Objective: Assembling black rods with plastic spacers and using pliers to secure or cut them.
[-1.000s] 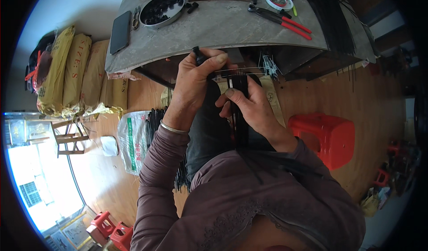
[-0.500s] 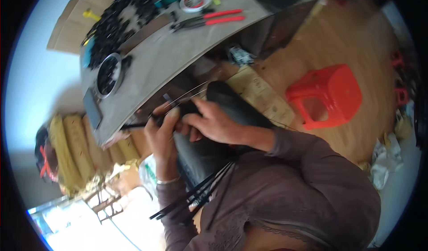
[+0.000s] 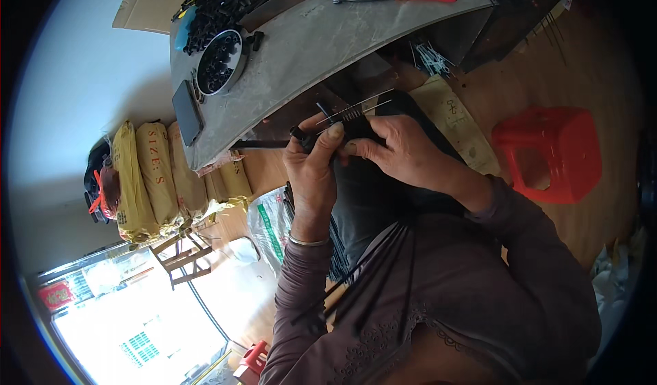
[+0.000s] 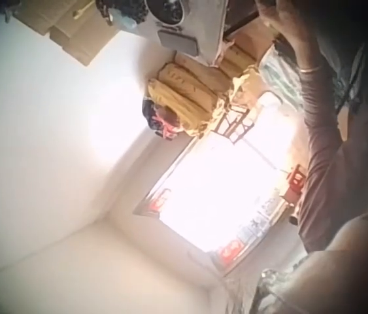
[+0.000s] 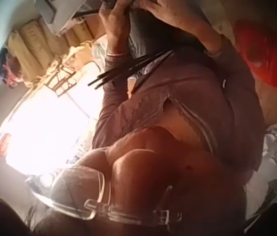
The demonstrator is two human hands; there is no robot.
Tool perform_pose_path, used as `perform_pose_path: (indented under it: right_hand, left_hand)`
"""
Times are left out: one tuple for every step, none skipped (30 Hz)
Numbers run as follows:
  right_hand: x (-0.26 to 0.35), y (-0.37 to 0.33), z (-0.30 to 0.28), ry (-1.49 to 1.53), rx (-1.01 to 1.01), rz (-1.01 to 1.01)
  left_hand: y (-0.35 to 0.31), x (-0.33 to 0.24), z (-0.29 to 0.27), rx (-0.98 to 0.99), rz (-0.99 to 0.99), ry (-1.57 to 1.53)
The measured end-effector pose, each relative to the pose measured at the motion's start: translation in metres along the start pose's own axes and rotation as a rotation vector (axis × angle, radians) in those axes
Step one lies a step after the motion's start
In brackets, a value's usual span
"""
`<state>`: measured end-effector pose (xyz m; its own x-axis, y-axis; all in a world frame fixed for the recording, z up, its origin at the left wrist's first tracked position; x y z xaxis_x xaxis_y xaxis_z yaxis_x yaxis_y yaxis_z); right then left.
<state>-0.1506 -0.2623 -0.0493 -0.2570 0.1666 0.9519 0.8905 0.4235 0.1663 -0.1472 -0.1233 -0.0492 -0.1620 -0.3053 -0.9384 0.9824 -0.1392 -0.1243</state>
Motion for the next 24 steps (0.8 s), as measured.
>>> perform_pose_path:
  right_hand:
    - [-0.001,0.001,-0.001,0.000,-0.005,0.003]
    - [-0.004,0.002,0.000,0.016,0.045,0.027]
    - [-0.006,0.003,0.002,0.034,0.094,0.052]
    - [-0.005,0.004,0.000,0.034,0.089,0.055]
    - [-0.007,0.005,0.002,0.153,0.160,0.123]
    - [-0.009,0.004,0.006,0.273,0.232,0.189]
    - [-0.013,0.005,0.007,0.275,0.229,0.189]
    - [-0.020,0.004,0.011,0.426,0.224,0.195]
    - [-0.025,0.004,0.014,0.575,0.217,0.200]
    - [-0.027,0.005,0.014,0.576,0.214,0.200]
    - [-0.029,0.004,0.017,0.673,0.236,0.237]
    - [-0.031,0.003,0.019,0.770,0.259,0.274]
    - [-0.031,0.002,0.019,0.771,0.258,0.273]
    - [-0.031,0.002,0.018,0.782,0.236,0.260]
    - [-0.030,0.002,0.018,0.792,0.215,0.246]
    - [-0.027,0.002,0.017,0.794,0.215,0.243]
    - [-0.025,0.001,0.014,0.721,0.219,0.290]
    - [-0.023,-0.001,0.013,0.650,0.224,0.338]
    - [-0.020,-0.001,0.011,0.653,0.225,0.337]
    - [-0.018,-0.002,0.010,0.676,0.269,0.343]
    - [-0.018,-0.003,0.011,0.698,0.313,0.351]
    - [-0.027,-0.004,0.012,0.700,0.306,0.352]
    - [-0.046,-0.008,0.021,0.754,0.326,0.433]
    - [-0.052,-0.009,0.027,0.810,0.351,0.513]
  left_hand:
    - [-0.001,0.001,0.002,0.004,-0.003,0.000]
    - [-0.002,0.000,0.003,-0.009,0.004,0.006]
    - [-0.003,-0.001,0.003,-0.021,0.011,0.012]
    - [-0.004,-0.001,0.003,-0.017,0.008,0.012]
    - [-0.004,0.001,0.002,-0.015,0.001,-0.039]
    - [-0.005,0.001,0.002,-0.015,-0.004,-0.089]
    - [-0.005,0.003,0.001,-0.013,-0.006,-0.087]
    - [-0.004,0.005,0.000,0.019,0.003,-0.119]
    - [-0.004,0.007,0.000,0.051,0.012,-0.154]
    - [-0.004,0.007,0.000,0.054,0.011,-0.152]
    - [-0.006,0.008,0.002,0.074,0.004,-0.205]
    - [-0.006,0.009,0.003,0.093,-0.002,-0.259]
    - [-0.007,0.009,0.005,0.094,-0.003,-0.257]
    - [-0.007,0.009,0.006,0.065,0.011,-0.197]
    - [-0.008,0.008,0.006,0.035,0.026,-0.135]
    - [-0.009,0.008,0.009,0.035,0.026,-0.133]
    - [-0.010,0.006,0.010,0.007,0.061,-0.080]
    - [-0.012,0.003,0.010,-0.023,0.095,-0.026]
    - [-0.012,0.003,0.008,-0.024,0.094,-0.024]
    - [-0.009,0.004,0.008,0.034,0.078,-0.111]
    - [-0.008,0.005,0.009,0.092,0.061,-0.200]
    - [-0.007,0.007,0.008,0.097,0.056,-0.199]
    - [-0.007,0.010,0.009,0.115,0.018,-0.253]
    - [-0.007,0.012,0.009,0.127,-0.018,-0.304]
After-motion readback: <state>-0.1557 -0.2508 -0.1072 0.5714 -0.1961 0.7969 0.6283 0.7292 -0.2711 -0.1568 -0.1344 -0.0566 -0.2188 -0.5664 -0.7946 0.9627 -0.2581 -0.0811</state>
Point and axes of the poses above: each hand's wrist, its own y-axis towards the middle knuckle, its own z-axis out of the palm, x = y × z, the point moved 6 cm from there along y, towards the middle knuckle, and after that the axes turned 7 degrees about x, right-handed, at the moved point
